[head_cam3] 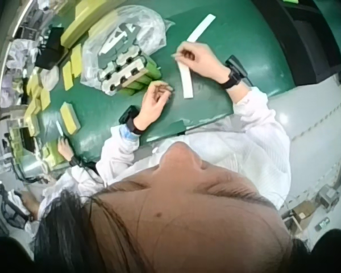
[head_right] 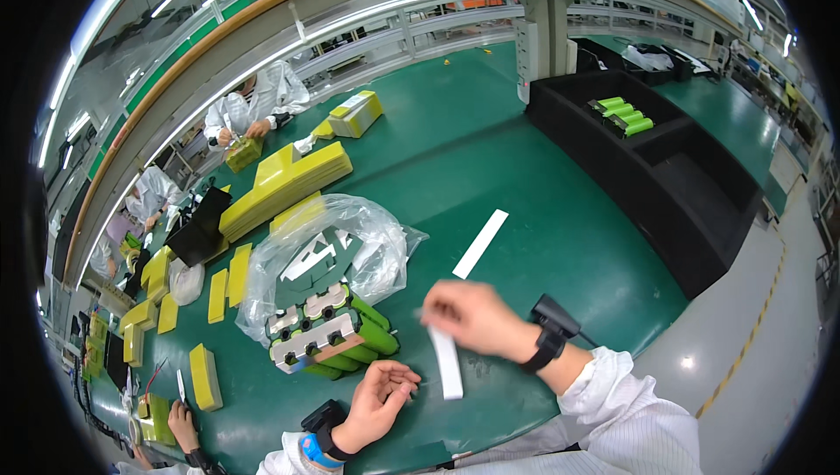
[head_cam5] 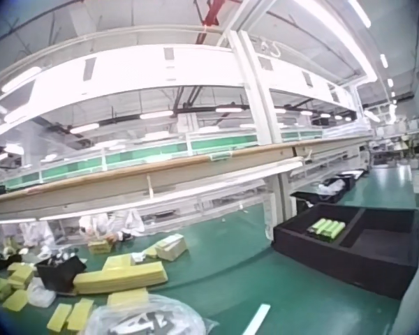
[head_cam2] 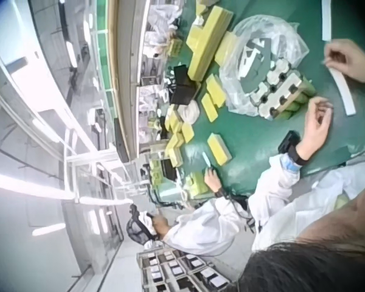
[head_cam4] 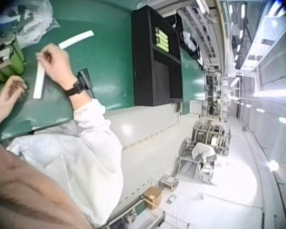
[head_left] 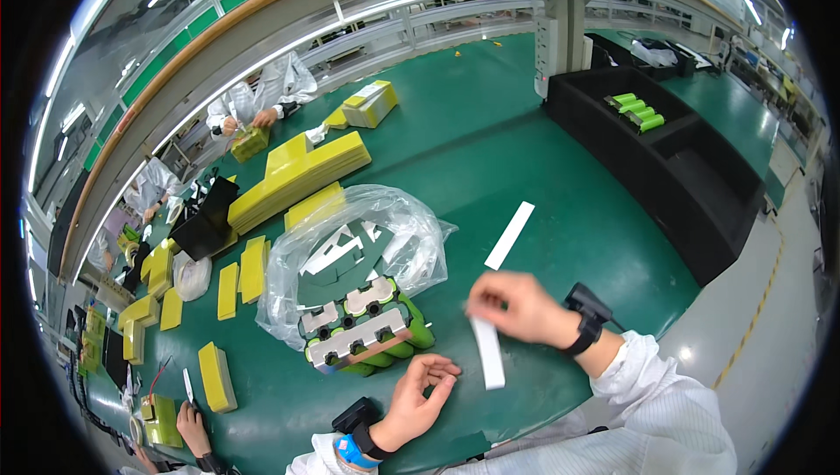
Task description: The person is assembling battery packs by arranging cylindrical batteries into holders and applying adhesive strips and components.
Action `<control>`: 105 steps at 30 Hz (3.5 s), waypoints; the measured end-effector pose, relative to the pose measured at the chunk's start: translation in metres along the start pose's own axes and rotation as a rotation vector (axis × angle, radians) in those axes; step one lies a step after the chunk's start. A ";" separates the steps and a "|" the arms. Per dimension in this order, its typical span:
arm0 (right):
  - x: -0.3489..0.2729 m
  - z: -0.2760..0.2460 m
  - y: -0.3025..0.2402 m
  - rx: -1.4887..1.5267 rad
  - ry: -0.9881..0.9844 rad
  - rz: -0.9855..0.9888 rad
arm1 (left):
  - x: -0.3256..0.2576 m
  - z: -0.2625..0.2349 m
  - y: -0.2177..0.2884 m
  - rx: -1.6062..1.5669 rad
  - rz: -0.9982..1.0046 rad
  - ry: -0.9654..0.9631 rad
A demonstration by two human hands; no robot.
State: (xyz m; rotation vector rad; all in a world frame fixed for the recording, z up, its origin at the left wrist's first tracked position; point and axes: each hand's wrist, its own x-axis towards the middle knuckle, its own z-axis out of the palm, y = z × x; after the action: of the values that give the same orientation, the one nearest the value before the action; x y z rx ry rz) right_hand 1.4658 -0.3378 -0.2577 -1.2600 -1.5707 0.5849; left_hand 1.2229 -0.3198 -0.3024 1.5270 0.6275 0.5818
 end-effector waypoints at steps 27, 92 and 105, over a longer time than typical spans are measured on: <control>0.043 -0.052 0.066 -0.824 -0.212 -0.036 | 0.000 0.000 0.000 0.190 0.087 -0.057; -0.026 0.053 -0.026 -0.428 -0.210 -0.450 | -0.002 -0.014 0.000 -0.434 -0.054 0.105; -0.025 0.053 -0.029 -0.408 -0.175 -0.470 | -0.003 -0.014 0.000 -0.460 -0.029 0.106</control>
State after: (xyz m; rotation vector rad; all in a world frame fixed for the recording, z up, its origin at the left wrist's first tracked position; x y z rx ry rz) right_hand 1.4043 -0.3593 -0.2642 -1.0864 -2.1228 0.0738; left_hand 1.2110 -0.3119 -0.3021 1.0599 0.5487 0.7318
